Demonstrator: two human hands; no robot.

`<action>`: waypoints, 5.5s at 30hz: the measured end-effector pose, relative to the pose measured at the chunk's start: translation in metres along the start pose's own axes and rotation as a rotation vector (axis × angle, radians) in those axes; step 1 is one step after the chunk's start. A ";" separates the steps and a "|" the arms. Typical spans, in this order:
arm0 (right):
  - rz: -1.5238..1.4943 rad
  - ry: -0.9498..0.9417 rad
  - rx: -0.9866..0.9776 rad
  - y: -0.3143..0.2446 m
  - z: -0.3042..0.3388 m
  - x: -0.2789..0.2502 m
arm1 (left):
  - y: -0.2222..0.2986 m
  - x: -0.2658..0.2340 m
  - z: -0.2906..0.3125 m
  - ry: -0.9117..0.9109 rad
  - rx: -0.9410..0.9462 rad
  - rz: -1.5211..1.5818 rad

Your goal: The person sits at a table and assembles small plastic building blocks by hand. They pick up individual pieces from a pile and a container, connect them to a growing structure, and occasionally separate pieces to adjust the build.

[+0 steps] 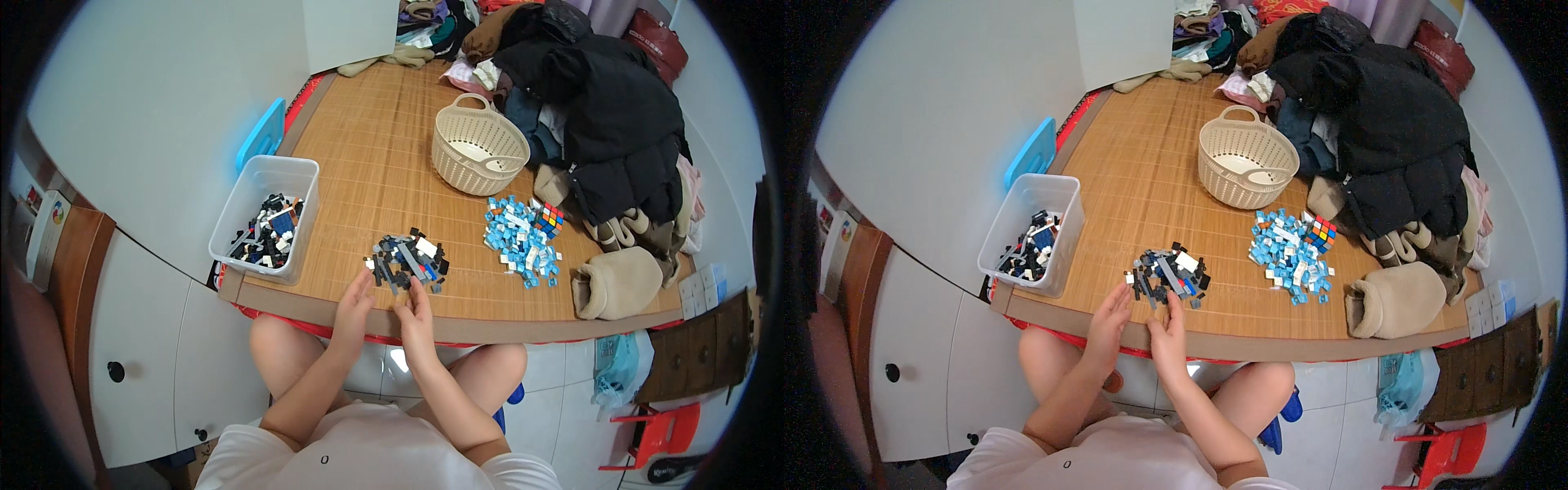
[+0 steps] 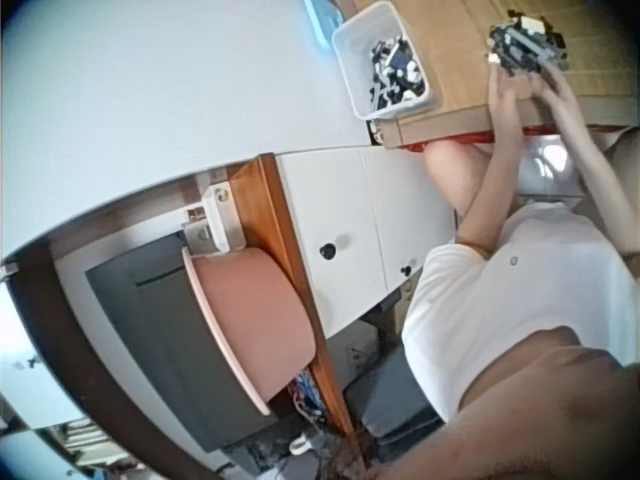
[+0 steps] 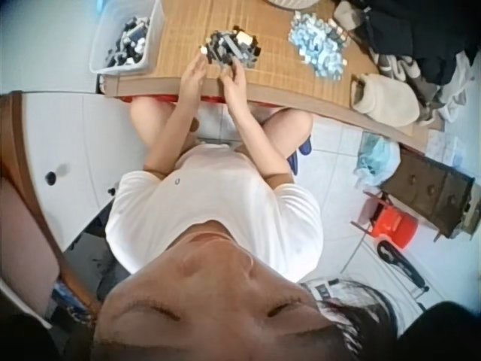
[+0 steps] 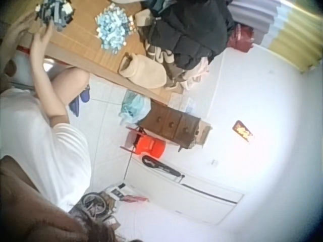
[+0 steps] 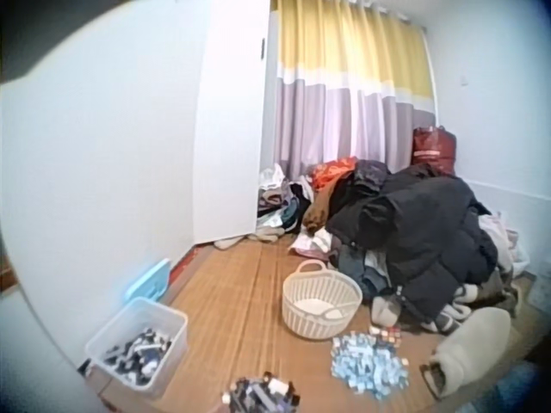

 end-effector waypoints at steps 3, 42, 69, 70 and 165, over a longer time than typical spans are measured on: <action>-0.070 -0.008 0.003 0.001 -0.002 0.000 | -0.003 0.007 0.007 0.003 0.010 0.006; 0.050 0.010 0.017 -0.003 -0.004 -0.005 | -0.019 0.042 -0.007 -0.143 -0.107 -0.071; 0.115 -0.015 0.016 0.003 -0.014 -0.015 | -0.026 0.042 -0.006 -0.092 -0.182 0.269; 0.077 -0.009 0.028 0.000 -0.012 -0.013 | -0.026 0.042 -0.006 -0.084 -0.183 0.276; -0.109 -0.471 -0.161 -0.064 0.012 0.185 | 0.141 -0.048 0.042 0.098 0.323 0.342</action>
Point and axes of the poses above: each hand's wrist, its own z-axis away from the middle knuckle, its own x-axis out of the palm, y = z × x, the point moved 6 cm from there along -z, towards the middle knuckle, and after that the axes turned 2 degrees about -x, right-handed, at the moved point
